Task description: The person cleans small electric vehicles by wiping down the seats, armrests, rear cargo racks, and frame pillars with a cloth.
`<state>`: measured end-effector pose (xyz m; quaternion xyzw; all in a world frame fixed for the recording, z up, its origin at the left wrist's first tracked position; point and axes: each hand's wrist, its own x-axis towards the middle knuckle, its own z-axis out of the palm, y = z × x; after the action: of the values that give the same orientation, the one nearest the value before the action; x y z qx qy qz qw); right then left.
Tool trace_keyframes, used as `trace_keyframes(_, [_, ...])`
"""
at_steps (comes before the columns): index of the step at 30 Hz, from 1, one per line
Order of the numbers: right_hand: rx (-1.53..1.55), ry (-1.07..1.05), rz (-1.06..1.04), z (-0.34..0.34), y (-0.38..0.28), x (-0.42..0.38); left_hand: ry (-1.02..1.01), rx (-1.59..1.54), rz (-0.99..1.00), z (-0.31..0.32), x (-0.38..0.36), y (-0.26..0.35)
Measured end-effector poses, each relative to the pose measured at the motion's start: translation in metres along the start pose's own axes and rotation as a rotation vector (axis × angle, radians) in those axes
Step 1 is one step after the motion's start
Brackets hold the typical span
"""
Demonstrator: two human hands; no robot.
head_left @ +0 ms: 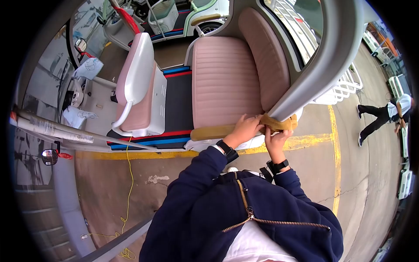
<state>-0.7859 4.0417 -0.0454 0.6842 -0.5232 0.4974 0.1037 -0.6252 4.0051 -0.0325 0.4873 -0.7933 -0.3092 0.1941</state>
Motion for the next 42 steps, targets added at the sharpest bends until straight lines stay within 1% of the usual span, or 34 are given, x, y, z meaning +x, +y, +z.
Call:
trace_keyframes(2, [-0.029, -0.017, 0.053, -0.01, -0.014, 0.01, 0.188, 0.159, 0.179, 0.011, -0.004, -0.013])
trace_keyframes(3, [-0.043, -0.017, 0.065, -0.013, -0.015, 0.007, 0.173, 0.152, 0.188, 0.012, -0.008, -0.013])
trace_keyframes(5, [-0.052, -0.163, 0.178, -0.021, -0.015, 0.002, 0.134, 0.155, 0.217, 0.008, -0.02, -0.02])
trace_keyframes(7, [-0.091, -0.142, 0.19, -0.034, -0.04, 0.009, 0.108, 0.125, 0.255, -0.007, -0.035, -0.024])
trace_keyframes(9, [0.015, -0.302, 0.205, -0.042, -0.055, 0.006, -0.17, -0.037, -0.031, -0.034, -0.043, -0.024])
trace_keyframes(10, [0.072, -0.308, 0.165, -0.043, -0.068, 0.005, -0.029, -0.08, -0.005, -0.036, -0.048, -0.037])
trace_keyframes(11, [0.084, -0.395, 0.192, -0.042, -0.076, 0.0, -0.039, -0.08, 0.001, -0.041, -0.051, -0.052])
trace_keyframes(13, [0.179, -0.416, 0.145, -0.035, -0.09, 0.01, 0.123, -0.352, -0.037, -0.062, -0.045, -0.076])
trace_keyframes(15, [0.248, -0.411, 0.223, -0.023, -0.096, 0.029, 0.117, -0.601, -0.102, -0.11, -0.047, -0.051])
trace_keyframes(17, [0.235, -0.339, 0.207, -0.016, -0.101, 0.056, 0.277, -0.614, 0.068, -0.131, -0.029, -0.061])
trace_keyframes(18, [0.241, -0.266, 0.159, -0.012, -0.101, 0.069, 0.266, -0.807, 0.012, -0.153, -0.028, -0.045])
trace_keyframes(19, [0.23, -0.232, 0.172, -0.017, -0.111, 0.09, 0.253, -1.0, -0.051, -0.18, -0.029, -0.021])
trace_keyframes(21, [0.296, -0.135, 0.199, -0.017, -0.122, 0.11, 0.242, -1.055, -0.023, -0.212, -0.026, 0.004])
trace_keyframes(22, [0.409, -0.231, 0.309, -0.02, -0.129, 0.114, 0.245, -1.111, 0.004, -0.222, -0.023, 0.011])
trace_keyframes(23, [0.41, -0.231, 0.307, -0.019, -0.138, 0.119, 0.246, -1.111, 0.005, -0.227, -0.021, 0.017])
trace_keyframes(25, [0.459, -0.37, 0.218, -0.009, -0.159, 0.129, 0.214, -1.132, 0.058, -0.228, -0.018, 0.031])
trace_keyframes(26, [0.409, -0.319, 0.179, 0.006, -0.162, 0.128, 0.207, -1.175, 0.089, -0.225, -0.02, 0.04])
trace_keyframes(27, [0.412, -0.319, 0.176, 0.022, -0.162, 0.127, 0.211, -1.173, 0.09, -0.224, -0.021, 0.04])
trace_keyframes(29, [0.373, -0.286, 0.318, 0.05, -0.157, 0.123, 0.309, -1.11, 0.249, -0.221, -0.02, 0.033])
trace_keyframes(30, [0.3, -0.536, 0.541, 0.062, -0.147, 0.124, 0.365, -1.084, 0.267, -0.223, -0.018, 0.016])
trace_keyframes(31, [0.303, -0.532, 0.542, 0.069, -0.135, 0.121, 0.363, -1.08, 0.268, -0.229, -0.018, 0.001])
trace_keyframes(33, [0.196, -0.755, 0.437, 0.078, -0.108, 0.112, 0.38, -0.291, 0.131, -0.242, -0.018, -0.031])
trace_keyframes(34, [0.126, -0.655, 0.355, 0.084, -0.091, 0.103, 0.535, -0.164, 0.25, -0.239, -0.013, -0.052])
trace_keyframes(35, [0.057, -0.555, 0.273, 0.088, -0.077, 0.098, 0.504, 0.101, 0.202, -0.243, -0.013, -0.077])
trace_keyframes(36, [0.007, -0.568, 0.24, 0.085, -0.069, 0.104, 0.467, 0.364, 0.149, -0.248, -0.015, -0.098])
trace_keyframes(37, [0.011, -0.573, 0.221, 0.081, -0.067, 0.114, 0.464, 0.361, 0.146, -0.248, -0.018, -0.111])
trace_keyframes(39, [-0.055, -0.562, 0.057, 0.077, -0.065, 0.132, 0.148, 0.673, 0.057, -0.245, -0.023, -0.128])
trace_keyframes(40, [-0.058, -0.561, 0.059, 0.075, -0.068, 0.142, 0.147, 0.671, 0.06, -0.246, -0.024, -0.125])
trace_keyframes(42, [-0.084, -0.495, -0.093, 0.069, -0.076, 0.157, 0.137, 0.862, -0.018, -0.246, -0.028, -0.121])
